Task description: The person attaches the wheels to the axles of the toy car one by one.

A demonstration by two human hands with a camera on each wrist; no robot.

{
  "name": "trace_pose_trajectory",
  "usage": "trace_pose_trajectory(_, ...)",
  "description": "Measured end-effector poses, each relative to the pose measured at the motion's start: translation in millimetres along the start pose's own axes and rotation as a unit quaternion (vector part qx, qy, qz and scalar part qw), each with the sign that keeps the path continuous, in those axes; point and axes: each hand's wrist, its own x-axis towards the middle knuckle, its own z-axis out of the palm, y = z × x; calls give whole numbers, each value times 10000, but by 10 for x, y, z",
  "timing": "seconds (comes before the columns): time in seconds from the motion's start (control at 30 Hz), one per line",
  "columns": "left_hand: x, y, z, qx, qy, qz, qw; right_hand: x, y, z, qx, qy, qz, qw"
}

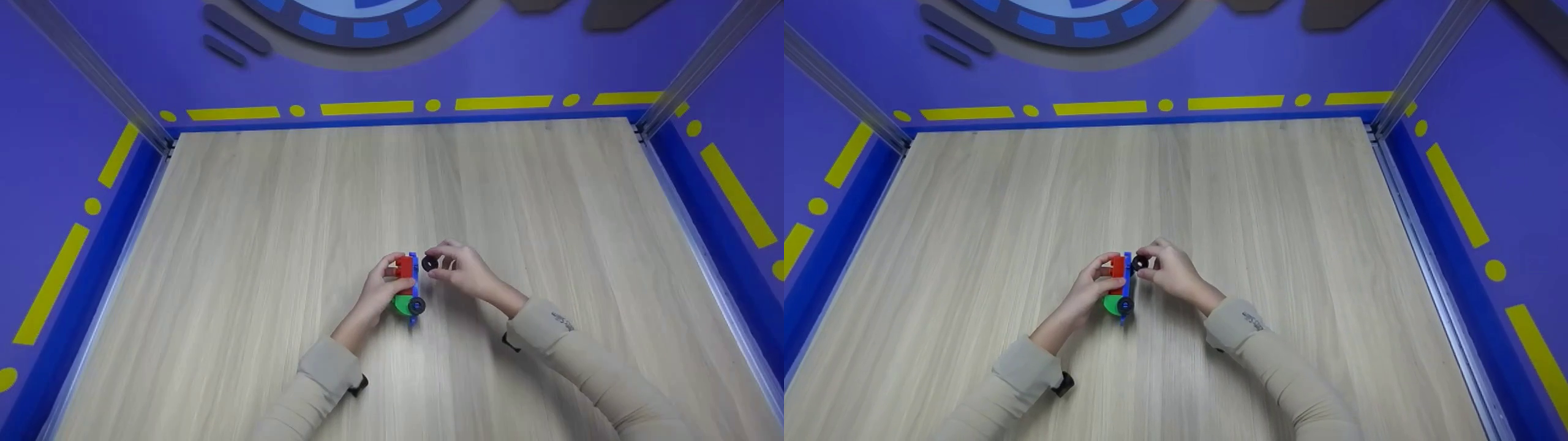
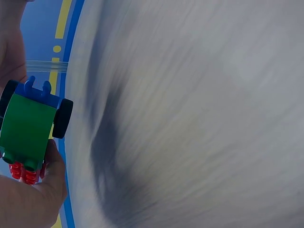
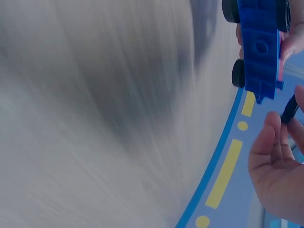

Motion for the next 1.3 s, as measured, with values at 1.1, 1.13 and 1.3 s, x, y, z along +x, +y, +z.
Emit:
trace_pose_trajectory(1.1,-21,4,1,-143,-185,189,9995,-38,-6,232,-2110,957,-1483,9614)
trace_pose_trajectory(1.13,-23,4,2,-127,-185,189,9996,-38,-7,234,-2154,972,-1501,9600)
trace_pose_trajectory(1.3,-23,9,6,-78,-214,230,9995,-40,-9,239,-2229,1010,-1519,9576)
